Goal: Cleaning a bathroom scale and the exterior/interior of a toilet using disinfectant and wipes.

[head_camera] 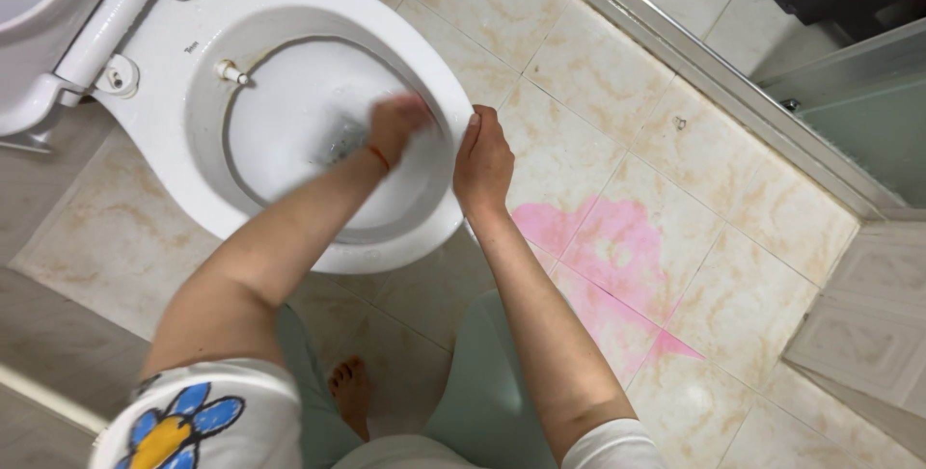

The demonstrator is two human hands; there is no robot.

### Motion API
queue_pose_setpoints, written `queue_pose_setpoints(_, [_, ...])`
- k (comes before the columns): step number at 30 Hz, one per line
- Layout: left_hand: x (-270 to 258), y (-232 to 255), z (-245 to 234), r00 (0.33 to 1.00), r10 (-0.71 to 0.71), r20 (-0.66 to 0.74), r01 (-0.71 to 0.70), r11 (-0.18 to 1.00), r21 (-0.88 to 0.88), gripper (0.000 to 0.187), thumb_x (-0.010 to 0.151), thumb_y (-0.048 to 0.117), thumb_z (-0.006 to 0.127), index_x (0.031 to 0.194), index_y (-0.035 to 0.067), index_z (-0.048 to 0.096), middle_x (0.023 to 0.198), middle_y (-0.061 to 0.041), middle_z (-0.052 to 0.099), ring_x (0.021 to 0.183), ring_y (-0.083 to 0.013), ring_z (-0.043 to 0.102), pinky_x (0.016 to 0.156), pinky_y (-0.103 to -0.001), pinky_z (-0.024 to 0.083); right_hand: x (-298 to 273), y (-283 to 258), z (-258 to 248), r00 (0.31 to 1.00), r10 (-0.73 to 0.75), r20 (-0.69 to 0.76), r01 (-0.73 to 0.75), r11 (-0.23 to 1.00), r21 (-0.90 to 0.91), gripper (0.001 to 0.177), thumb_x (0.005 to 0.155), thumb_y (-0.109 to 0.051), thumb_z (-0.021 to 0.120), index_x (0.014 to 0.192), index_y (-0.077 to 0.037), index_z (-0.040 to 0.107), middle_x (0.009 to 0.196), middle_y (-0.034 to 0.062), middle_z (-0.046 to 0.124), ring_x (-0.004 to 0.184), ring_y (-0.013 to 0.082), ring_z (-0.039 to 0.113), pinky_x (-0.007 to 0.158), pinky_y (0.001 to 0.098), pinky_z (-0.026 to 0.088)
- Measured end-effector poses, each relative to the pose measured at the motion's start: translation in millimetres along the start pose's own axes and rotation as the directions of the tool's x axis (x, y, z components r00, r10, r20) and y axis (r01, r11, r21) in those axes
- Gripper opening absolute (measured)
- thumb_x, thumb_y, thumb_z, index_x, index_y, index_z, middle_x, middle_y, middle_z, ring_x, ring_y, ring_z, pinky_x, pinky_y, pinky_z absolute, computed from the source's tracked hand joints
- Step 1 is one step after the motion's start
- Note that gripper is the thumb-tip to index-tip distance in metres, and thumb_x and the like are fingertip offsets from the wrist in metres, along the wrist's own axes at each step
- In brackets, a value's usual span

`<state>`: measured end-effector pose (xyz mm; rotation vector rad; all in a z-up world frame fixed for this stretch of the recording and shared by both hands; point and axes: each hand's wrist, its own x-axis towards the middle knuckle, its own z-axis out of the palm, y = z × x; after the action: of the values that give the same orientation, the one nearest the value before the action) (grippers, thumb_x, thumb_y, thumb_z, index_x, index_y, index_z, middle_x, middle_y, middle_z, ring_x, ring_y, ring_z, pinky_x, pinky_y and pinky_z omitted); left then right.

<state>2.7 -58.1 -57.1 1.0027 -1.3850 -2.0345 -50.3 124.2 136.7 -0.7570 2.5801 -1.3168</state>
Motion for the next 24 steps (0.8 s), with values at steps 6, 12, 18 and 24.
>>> queue_pose_setpoints(6, [-81, 49, 2, 0.781, -0.287, 0.554, -0.238, 0.684, 0.690, 0.020, 0.080, 0.005, 0.076, 0.099, 0.007, 0.081, 0.095, -0.007, 0.080, 0.085, -0.0149, 0.073, 0.080, -0.030, 0.059, 1, 0, -2, 0.999, -0.030, -0.026, 0.031, 0.999, 0.011, 0.025, 0.110, -0.022, 0.040, 0.117, -0.008, 0.060, 0.105, 0.0199, 0.072, 0.092, 0.0440, 0.068, 0.076, 0.0522, 0.052])
queue_pose_setpoints(12, [-31, 36, 28, 0.946, 0.176, 0.273, -0.303, 0.785, 0.540, 0.017, 0.086, 0.007, 0.072, 0.103, 0.008, 0.073, 0.097, -0.007, 0.075, 0.087, -0.0191, 0.071, 0.080, -0.033, 0.057, -1, 0, -4, 1.000, -0.017, -0.001, 0.017, 1.000, 0.004, 0.026, 0.110, -0.021, 0.039, 0.119, -0.008, 0.059, 0.105, 0.0198, 0.073, 0.092, 0.0425, 0.069, 0.077, 0.0503, 0.053])
queue_pose_setpoints(18, [-13, 7, 17, 0.938, -0.034, 0.345, -0.118, 0.905, 0.408, 0.015, 0.082, 0.004, 0.072, 0.095, 0.011, 0.070, 0.090, -0.003, 0.075, 0.083, -0.0148, 0.071, 0.076, -0.033, 0.060, 0, 1, -3, 1.000, 0.004, 0.007, -0.004, 1.000, 0.001, 0.026, 0.110, -0.024, 0.043, 0.118, -0.007, 0.061, 0.102, 0.0190, 0.074, 0.090, 0.0393, 0.071, 0.077, 0.0478, 0.054])
queue_pose_setpoints(24, [-53, 17, -55, 0.417, -0.738, 0.531, -0.587, 0.228, 0.777, 0.013, 0.089, 0.021, 0.074, 0.094, 0.010, 0.076, 0.091, -0.009, 0.075, 0.085, -0.0235, 0.070, 0.081, -0.041, 0.058, 0, -8, -10, 0.998, 0.027, 0.061, -0.026, 1.000, -0.014, 0.032, 0.103, -0.032, 0.059, 0.118, -0.005, 0.060, 0.098, 0.0170, 0.074, 0.078, 0.0316, 0.071, 0.073, 0.0437, 0.055])
